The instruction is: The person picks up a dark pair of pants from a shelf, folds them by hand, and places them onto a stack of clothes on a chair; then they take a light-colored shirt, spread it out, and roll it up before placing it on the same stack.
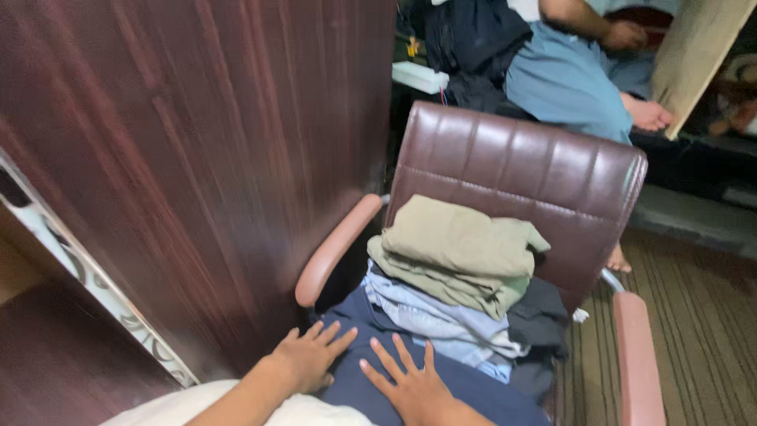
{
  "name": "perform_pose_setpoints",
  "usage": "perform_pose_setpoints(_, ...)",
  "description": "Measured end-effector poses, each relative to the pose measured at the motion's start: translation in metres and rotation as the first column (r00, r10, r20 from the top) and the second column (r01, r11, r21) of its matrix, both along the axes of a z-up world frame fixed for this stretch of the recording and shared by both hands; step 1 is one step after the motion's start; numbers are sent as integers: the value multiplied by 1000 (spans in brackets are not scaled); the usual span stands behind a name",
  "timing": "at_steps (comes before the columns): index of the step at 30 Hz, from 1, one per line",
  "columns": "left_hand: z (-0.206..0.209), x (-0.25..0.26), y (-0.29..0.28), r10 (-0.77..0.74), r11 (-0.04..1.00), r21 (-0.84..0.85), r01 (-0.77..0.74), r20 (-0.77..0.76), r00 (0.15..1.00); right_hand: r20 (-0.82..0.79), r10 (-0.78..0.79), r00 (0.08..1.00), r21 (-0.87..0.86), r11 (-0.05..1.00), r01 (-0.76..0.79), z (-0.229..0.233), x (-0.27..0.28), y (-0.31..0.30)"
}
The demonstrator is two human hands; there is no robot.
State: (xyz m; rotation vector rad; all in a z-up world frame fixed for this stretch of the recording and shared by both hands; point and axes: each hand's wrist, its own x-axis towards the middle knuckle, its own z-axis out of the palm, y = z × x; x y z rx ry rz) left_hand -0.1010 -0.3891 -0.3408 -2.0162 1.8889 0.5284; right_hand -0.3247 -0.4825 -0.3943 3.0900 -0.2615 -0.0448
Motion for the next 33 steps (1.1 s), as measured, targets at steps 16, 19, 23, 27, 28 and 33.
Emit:
perform_pose_setpoints(16,162,53,115,22,983,-183,-17,24,999,546,387,744,-75,906,-416,204,101,65)
perform_pose_setpoints(19,193,65,169,96,941,-296,-161,-224,970,573,504,647,-122,833,-540,229,133,109)
perform_pose_setpoints(23,219,77,250,395,876,-230,-424,-164,904,577,623,528,-207,737,-644,248,171,169)
perform_pose_setpoints(27,222,108,330,444,784,-386,-486,-199,874,564,660,495,-189,688,-701,271,210,231)
perform_pose_setpoints(28,221,119,347,445,765,-450,-461,-147,883,543,647,535,-162,706,-689,278,219,245)
perform_pose_setpoints(33,235,164,420,546,552,-632,-544,-220,809,641,628,441,-38,600,-799,315,275,300)
